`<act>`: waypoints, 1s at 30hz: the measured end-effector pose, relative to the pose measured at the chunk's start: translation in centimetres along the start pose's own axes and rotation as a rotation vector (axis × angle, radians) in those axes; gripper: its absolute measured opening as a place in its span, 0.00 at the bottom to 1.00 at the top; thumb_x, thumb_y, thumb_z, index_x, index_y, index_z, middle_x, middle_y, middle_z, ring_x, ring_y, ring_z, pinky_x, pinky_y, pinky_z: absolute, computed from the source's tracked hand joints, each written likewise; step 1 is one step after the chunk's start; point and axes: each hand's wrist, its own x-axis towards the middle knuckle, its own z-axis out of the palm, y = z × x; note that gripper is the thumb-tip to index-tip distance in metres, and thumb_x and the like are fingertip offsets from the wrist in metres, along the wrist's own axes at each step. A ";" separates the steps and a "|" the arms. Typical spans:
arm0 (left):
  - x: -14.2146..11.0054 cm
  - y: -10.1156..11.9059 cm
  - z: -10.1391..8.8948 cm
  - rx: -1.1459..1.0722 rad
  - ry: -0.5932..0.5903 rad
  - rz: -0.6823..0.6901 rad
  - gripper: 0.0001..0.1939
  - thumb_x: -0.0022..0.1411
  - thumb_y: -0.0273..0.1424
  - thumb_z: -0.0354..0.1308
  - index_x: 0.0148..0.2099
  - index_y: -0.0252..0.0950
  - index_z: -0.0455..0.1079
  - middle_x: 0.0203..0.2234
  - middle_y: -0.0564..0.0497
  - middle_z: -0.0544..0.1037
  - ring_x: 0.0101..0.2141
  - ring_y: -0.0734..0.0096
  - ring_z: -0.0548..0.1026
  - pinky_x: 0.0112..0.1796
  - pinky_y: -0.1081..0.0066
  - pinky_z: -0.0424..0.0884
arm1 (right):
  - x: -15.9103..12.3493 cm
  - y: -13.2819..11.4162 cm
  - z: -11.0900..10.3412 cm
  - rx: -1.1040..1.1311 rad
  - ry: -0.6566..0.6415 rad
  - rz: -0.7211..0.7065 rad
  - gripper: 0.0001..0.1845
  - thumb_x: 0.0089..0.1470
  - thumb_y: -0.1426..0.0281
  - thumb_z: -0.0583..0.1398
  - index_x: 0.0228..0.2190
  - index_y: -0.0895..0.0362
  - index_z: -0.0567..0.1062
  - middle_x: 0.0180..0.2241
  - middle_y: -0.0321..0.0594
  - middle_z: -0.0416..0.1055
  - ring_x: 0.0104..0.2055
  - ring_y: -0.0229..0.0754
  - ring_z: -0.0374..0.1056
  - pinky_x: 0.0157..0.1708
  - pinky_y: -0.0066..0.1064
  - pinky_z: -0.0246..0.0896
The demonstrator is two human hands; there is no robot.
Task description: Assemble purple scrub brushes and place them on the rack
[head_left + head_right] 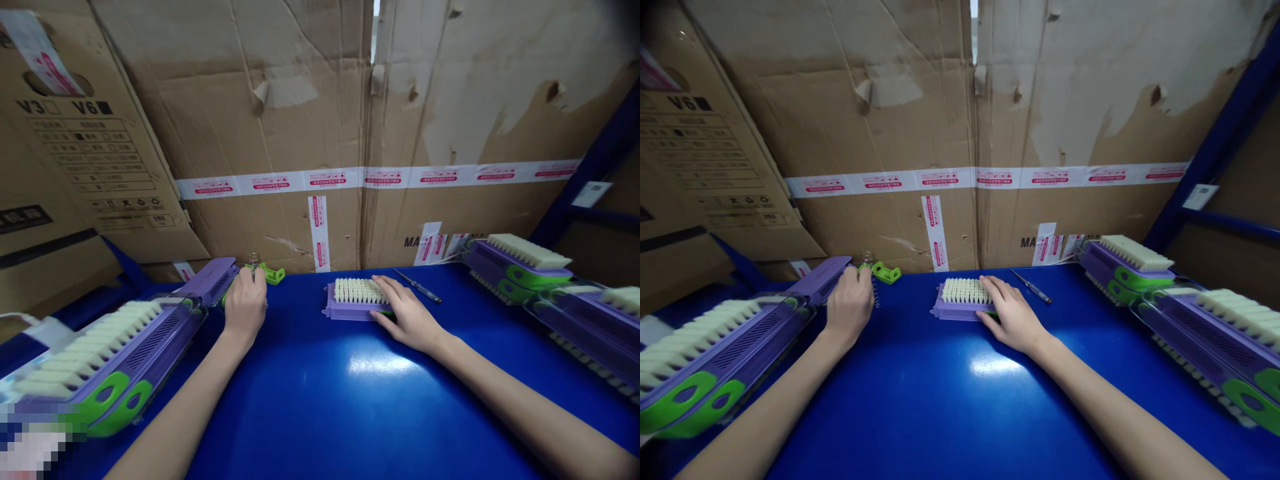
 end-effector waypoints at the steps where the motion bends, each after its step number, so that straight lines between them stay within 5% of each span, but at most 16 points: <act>1: 0.0 -0.1 0.1 0.003 0.012 0.000 0.15 0.64 0.23 0.37 0.37 0.32 0.66 0.31 0.42 0.65 0.30 0.61 0.66 0.27 0.68 0.58 | 0.0 0.0 0.0 -0.003 -0.002 0.000 0.34 0.57 0.63 0.54 0.61 0.56 0.48 0.57 0.55 0.58 0.59 0.56 0.57 0.53 0.51 0.59; 11: 0.1 -0.2 0.1 -0.073 0.105 0.079 0.15 0.65 0.24 0.39 0.39 0.31 0.68 0.33 0.41 0.66 0.32 0.62 0.67 0.32 0.68 0.62 | 0.1 0.6 0.2 -0.043 0.012 0.017 0.35 0.58 0.63 0.54 0.62 0.57 0.48 0.57 0.55 0.59 0.59 0.56 0.57 0.53 0.51 0.59; 19: 0.2 -0.1 0.4 -0.072 0.310 0.160 0.14 0.64 0.23 0.42 0.43 0.29 0.69 0.38 0.36 0.69 0.35 0.60 0.68 0.35 0.67 0.64 | 0.1 1.3 0.6 -0.119 0.051 0.077 0.34 0.58 0.60 0.53 0.61 0.59 0.50 0.56 0.56 0.61 0.58 0.57 0.58 0.51 0.50 0.60; 30: 0.0 0.3 0.0 -0.089 0.336 0.147 0.13 0.65 0.27 0.46 0.46 0.29 0.69 0.35 0.38 0.70 0.33 0.61 0.69 0.33 0.66 0.64 | 0.0 1.8 0.7 -0.139 0.082 0.104 0.34 0.59 0.59 0.53 0.61 0.58 0.50 0.55 0.56 0.61 0.56 0.58 0.60 0.50 0.50 0.61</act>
